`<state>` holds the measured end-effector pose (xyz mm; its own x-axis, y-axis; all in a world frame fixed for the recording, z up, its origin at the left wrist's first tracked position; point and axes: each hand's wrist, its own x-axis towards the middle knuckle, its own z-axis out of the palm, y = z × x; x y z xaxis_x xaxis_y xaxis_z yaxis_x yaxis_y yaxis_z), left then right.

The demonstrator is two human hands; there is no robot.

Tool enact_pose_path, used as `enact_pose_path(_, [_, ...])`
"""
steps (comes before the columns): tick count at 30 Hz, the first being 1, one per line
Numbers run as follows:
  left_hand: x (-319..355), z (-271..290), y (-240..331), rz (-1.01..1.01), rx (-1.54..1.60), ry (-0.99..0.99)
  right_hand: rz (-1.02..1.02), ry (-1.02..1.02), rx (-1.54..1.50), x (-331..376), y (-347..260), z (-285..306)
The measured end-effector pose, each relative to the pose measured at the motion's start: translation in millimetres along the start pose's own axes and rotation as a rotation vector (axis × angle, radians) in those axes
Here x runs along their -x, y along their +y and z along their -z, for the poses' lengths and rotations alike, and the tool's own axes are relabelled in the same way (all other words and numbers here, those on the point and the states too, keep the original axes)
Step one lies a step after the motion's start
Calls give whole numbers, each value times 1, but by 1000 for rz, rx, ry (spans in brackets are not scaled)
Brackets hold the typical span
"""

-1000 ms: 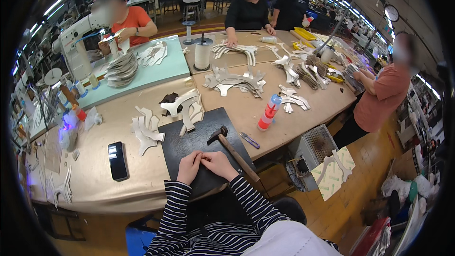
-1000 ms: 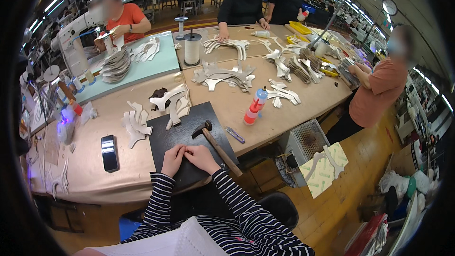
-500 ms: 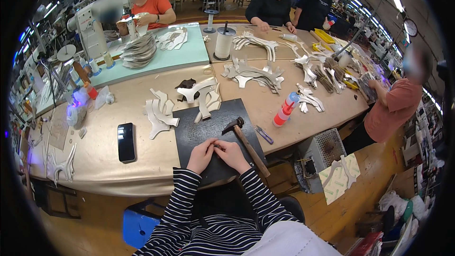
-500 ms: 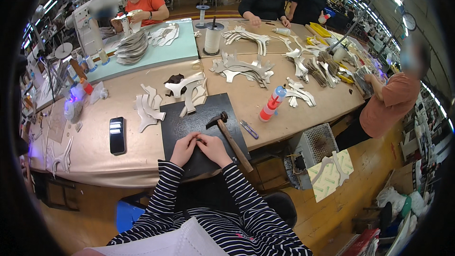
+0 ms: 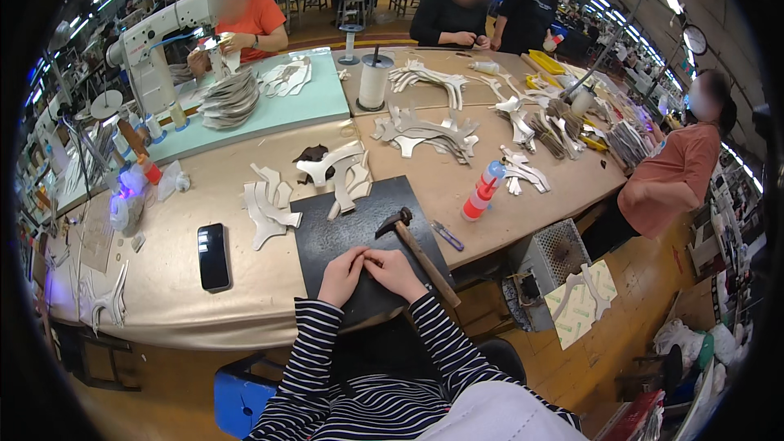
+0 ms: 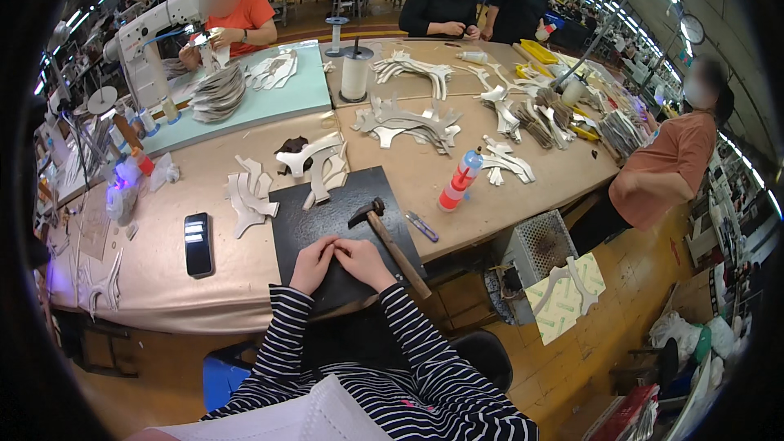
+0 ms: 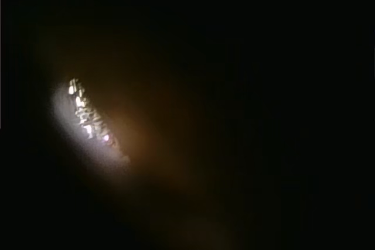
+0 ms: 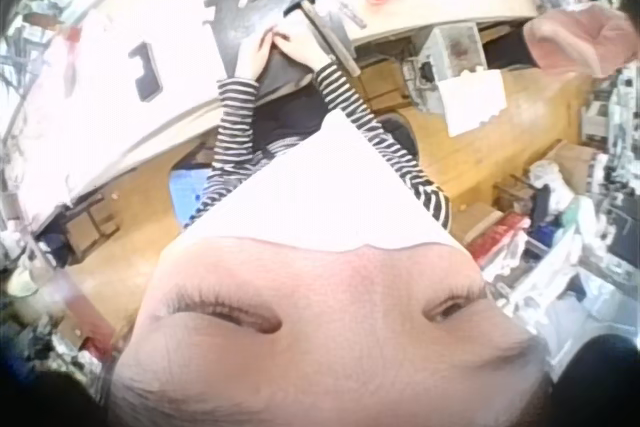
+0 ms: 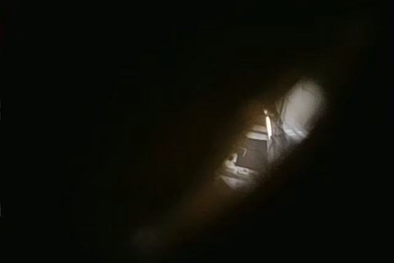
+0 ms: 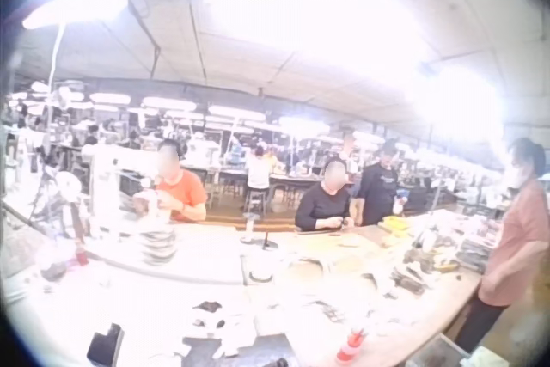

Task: The person applies glue to the edges of white leather pieces, presses them together, and uses a hammer to flatten the seams. They trim excess material with a knife and continue assembling multiple leather components on a workbench.

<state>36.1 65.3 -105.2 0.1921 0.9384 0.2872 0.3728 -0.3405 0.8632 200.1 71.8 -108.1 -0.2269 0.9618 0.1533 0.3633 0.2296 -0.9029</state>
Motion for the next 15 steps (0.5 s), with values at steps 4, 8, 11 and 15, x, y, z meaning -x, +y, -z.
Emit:
enact_pose_path(4, [-2,0,1,12,-35,-24,37,0,72,1,-3,2])
enact_pose_path(8, [-3,0,3,2,-57,-35,61,31,160,2,-4,1])
enact_pose_path(11, [-3,0,3,11,-49,-42,75,36,179,2,-4,0])
enact_pose_path(15, [-2,1,5,29,-50,-39,88,36,158,3,-6,1])
